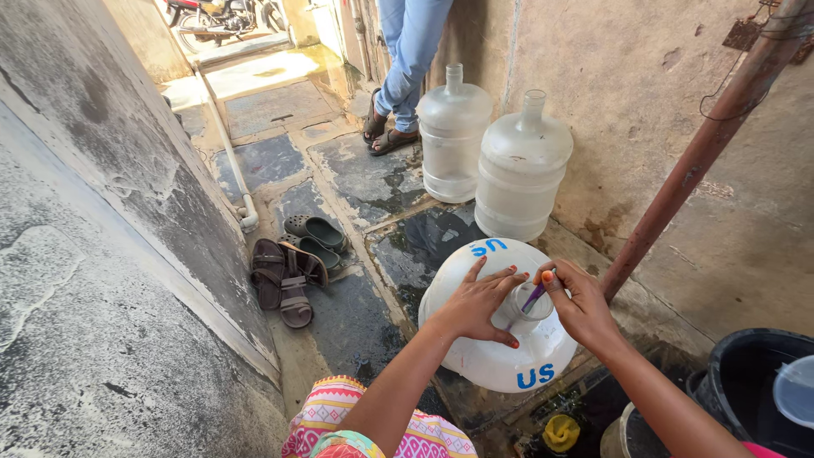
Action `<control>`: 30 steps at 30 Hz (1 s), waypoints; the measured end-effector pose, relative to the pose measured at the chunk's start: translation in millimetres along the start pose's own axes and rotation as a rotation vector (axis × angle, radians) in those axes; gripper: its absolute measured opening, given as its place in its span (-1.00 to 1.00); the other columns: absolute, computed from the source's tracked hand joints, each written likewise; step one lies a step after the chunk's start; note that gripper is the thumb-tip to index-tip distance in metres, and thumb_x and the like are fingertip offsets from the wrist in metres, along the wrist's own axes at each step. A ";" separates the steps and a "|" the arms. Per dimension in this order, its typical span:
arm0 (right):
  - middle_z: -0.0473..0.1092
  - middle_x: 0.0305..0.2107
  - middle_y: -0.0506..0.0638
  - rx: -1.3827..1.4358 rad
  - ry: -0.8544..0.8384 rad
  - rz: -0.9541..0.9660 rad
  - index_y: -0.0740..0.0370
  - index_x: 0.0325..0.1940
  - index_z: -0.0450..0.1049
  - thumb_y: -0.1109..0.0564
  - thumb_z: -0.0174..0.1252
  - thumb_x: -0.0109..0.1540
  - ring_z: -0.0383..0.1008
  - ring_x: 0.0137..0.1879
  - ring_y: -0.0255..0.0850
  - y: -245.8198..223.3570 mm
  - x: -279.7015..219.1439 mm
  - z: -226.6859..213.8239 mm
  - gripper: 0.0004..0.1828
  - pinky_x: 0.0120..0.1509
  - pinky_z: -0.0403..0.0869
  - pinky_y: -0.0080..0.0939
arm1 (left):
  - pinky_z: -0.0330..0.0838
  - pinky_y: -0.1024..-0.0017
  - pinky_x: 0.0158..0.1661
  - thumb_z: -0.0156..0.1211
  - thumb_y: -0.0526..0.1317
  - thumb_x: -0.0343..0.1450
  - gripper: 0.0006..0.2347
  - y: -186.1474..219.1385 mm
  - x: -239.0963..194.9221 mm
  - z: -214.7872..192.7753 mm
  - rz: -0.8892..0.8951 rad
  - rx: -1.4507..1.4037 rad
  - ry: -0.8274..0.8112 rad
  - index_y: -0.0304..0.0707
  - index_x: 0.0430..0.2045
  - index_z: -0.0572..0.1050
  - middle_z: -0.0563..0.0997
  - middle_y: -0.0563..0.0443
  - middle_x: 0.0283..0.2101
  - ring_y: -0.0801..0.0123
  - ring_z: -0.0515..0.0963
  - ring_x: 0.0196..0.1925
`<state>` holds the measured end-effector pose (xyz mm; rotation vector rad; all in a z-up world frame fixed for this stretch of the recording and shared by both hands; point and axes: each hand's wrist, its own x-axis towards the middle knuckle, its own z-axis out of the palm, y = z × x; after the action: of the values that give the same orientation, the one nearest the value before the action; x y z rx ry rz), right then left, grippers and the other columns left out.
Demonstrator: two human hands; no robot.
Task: The person cleans the top area of a large plastic water jug using a toothbrush and a small amount of liquid, scrubbing the opening and the surrounding rim.
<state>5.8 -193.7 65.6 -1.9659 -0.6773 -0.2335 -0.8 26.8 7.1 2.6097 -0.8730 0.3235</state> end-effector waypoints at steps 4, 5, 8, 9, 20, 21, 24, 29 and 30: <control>0.40 -0.41 -0.01 0.010 0.006 0.005 0.27 -0.23 0.47 -0.04 -0.02 0.40 0.35 -0.28 -0.23 -1.2 -0.4 0.0 -0.66 -0.15 0.36 -0.19 | -0.38 -0.07 0.51 0.39 0.36 0.06 0.02 0.3 1.1 4.6 -0.010 0.020 0.025 -0.09 0.42 0.16 0.40 -0.09 0.38 0.32 0.19 0.53; 0.40 -0.42 -0.01 0.000 0.010 0.002 0.27 -0.24 0.47 -0.05 -0.02 0.40 0.35 -0.28 -0.23 -0.9 -1.4 -0.5 -0.65 -0.16 0.36 -0.19 | -0.38 -0.06 0.51 0.38 0.37 0.07 0.01 1.5 1.5 5.5 -0.012 0.030 0.033 -0.08 0.41 0.17 0.41 -0.09 0.38 0.32 0.20 0.53; 0.40 -0.43 0.00 -0.022 0.024 -0.018 0.27 -0.25 0.48 -0.07 -0.01 0.40 0.36 -0.28 -0.22 -0.2 -3.0 0.1 -0.63 -0.17 0.35 -0.18 | -0.35 -0.13 0.55 0.29 0.41 0.15 -0.05 6.6 -0.3 3.9 0.000 0.007 0.086 -0.13 0.40 0.24 0.46 -0.04 0.35 0.23 0.23 0.55; 0.40 -0.42 -0.01 -0.025 0.029 -0.031 0.28 -0.25 0.47 -0.07 -0.01 0.40 0.37 -0.27 -0.23 0.0 -3.1 0.0 -0.63 -0.16 0.36 -0.18 | -0.39 -0.22 0.53 0.30 0.43 0.14 -0.09 9.4 -1.4 2.2 -0.028 0.068 0.128 -0.12 0.31 0.30 0.45 -0.03 0.36 0.13 0.20 0.56; 0.43 -0.39 0.00 0.014 0.052 -0.045 0.30 -0.25 0.46 -0.01 -0.01 0.41 0.42 -0.22 -0.23 -6.1 -4.8 2.5 -0.66 -0.09 0.39 -0.20 | -0.39 -0.42 0.36 0.32 0.56 -0.09 0.12 19.6 -5.0 -0.7 -0.299 0.158 0.215 0.01 0.39 0.27 0.07 -0.35 0.51 -0.47 -0.15 0.53; 0.43 -0.39 0.00 0.014 0.048 -0.040 0.30 -0.25 0.46 -0.01 -0.01 0.41 0.43 -0.23 -0.23 -7.4 -5.8 3.5 -0.66 -0.09 0.40 -0.20 | -0.40 -0.41 0.36 0.31 0.56 -0.09 0.12 16.8 -5.6 1.0 -0.292 0.160 0.211 0.01 0.39 0.27 0.06 -0.35 0.51 -0.45 -0.15 0.54; 0.45 -0.39 0.00 0.005 0.045 -0.015 0.30 -0.25 0.47 0.00 0.00 0.40 0.44 -0.24 -0.23 -11.2 -7.7 5.3 -0.67 -0.10 0.40 -0.19 | -0.46 -0.41 0.35 0.32 0.55 -0.08 0.11 14.4 -5.5 6.2 -0.288 0.185 0.229 0.01 0.39 0.25 0.06 -0.34 0.51 -0.38 -0.16 0.55; 0.47 -0.37 0.01 -0.010 0.081 -0.030 0.30 -0.24 0.50 0.02 0.03 0.39 0.45 -0.23 -0.23 -15.5 -8.6 7.0 -0.69 -0.09 0.42 -0.19 | -0.59 -0.39 0.33 0.37 0.45 0.01 -0.02 37.4 -8.4 13.6 -0.353 0.227 0.356 0.06 0.35 0.35 0.10 -0.33 0.49 -0.33 -0.19 0.57; 0.47 -0.37 0.01 -0.015 0.083 -0.031 0.30 -0.23 0.51 0.02 0.03 0.39 0.46 -0.24 -0.23 -16.3 -8.9 7.5 -0.69 -0.09 0.42 -0.19 | -0.59 -0.40 0.33 0.38 0.44 0.02 -0.07 41.5 -9.3 13.0 -0.372 0.140 0.333 0.06 0.30 0.39 0.14 -0.29 0.48 -0.34 -0.19 0.57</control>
<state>-11.5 -184.8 70.5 -1.9494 -0.6541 -0.3382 -32.4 -4.4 3.4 2.6637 -0.2564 0.7064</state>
